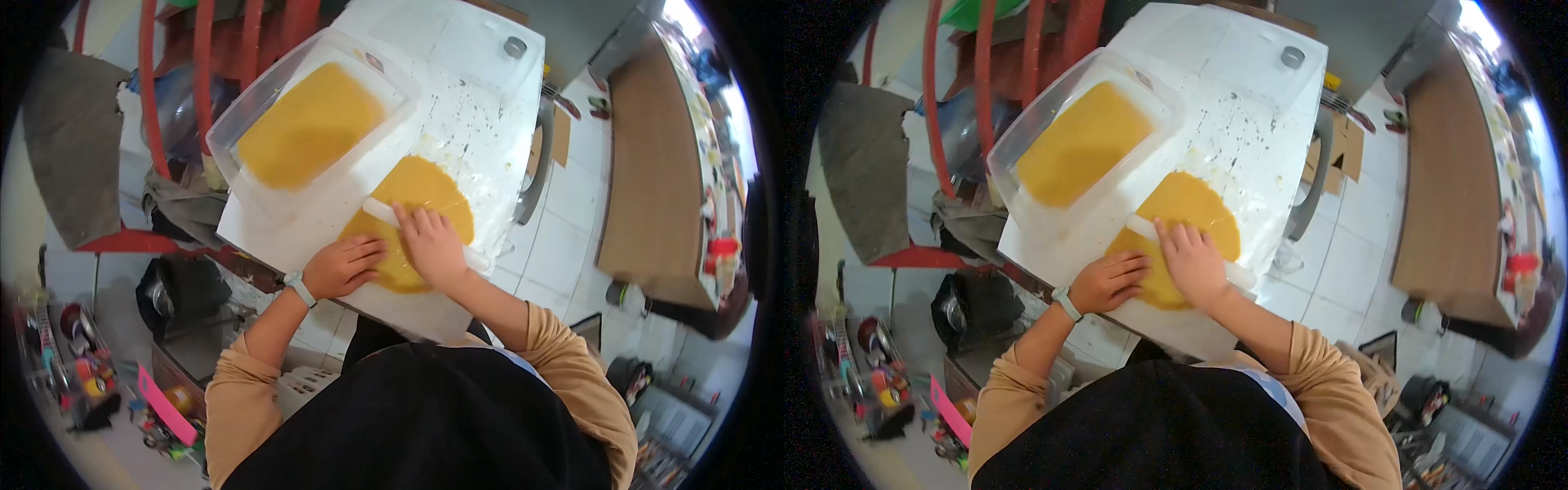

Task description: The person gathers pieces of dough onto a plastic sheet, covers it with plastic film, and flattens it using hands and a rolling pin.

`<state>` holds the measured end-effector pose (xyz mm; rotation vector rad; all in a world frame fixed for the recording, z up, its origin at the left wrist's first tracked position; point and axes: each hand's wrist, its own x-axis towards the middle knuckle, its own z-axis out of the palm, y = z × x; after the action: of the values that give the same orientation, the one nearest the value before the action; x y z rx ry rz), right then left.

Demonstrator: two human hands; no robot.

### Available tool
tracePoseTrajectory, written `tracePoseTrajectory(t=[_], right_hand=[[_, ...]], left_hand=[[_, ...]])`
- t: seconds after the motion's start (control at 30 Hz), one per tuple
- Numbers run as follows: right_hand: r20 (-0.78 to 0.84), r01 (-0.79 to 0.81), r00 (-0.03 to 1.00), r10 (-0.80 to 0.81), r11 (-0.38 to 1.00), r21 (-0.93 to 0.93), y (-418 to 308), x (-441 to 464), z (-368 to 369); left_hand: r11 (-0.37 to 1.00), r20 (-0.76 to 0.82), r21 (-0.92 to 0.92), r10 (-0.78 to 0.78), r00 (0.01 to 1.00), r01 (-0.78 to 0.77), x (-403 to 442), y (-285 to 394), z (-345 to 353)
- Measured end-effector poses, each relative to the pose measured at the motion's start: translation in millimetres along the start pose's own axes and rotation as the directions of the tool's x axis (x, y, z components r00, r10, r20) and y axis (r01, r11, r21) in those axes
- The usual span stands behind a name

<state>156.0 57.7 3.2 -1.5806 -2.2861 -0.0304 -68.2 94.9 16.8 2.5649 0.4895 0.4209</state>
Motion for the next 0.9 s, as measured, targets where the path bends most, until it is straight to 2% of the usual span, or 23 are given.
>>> tracePoseTrajectory(t=[0.1, 0.2, 0.3, 0.4, 0.6, 0.8, 0.9], right_hand=[[0.06, -0.145, 0.988, 0.14, 0.986, 0.085, -30, 9, -9], [0.016, -0.272, 0.962, 0.272, 0.958, 0.094, -59, 13, -6], [-0.057, -0.42, 0.906, 0.419, 0.908, -0.007, -72, 17, 0], [-0.108, -0.459, 0.886, 0.451, 0.887, -0.056, -69, 24, 5], [-0.133, -0.556, 0.83, 0.541, 0.822, -0.124, -58, 42, 6], [-0.218, -0.551, 0.833, 0.509, 0.802, -0.231, -44, 45, 19], [-0.21, -0.559, 0.829, 0.519, 0.785, -0.268, -40, 48, 22]], left_hand=[[0.979, 0.162, -0.037, 0.204, 0.966, -0.201, 0, -21, -8], [0.97, 0.241, 0.001, 0.236, 0.941, -0.243, -6, -24, -14], [0.969, 0.207, 0.051, 0.227, 0.952, -0.242, -13, -26, -12], [0.959, 0.247, 0.094, 0.238, 0.94, -0.267, -12, -27, -10], [0.963, 0.215, 0.037, 0.252, 0.944, -0.265, -11, -28, -9], [0.96, 0.215, 0.066, 0.252, 0.943, -0.272, -13, -29, -9], [0.959, 0.22, 0.073, 0.254, 0.942, -0.276, -13, -29, -8]])
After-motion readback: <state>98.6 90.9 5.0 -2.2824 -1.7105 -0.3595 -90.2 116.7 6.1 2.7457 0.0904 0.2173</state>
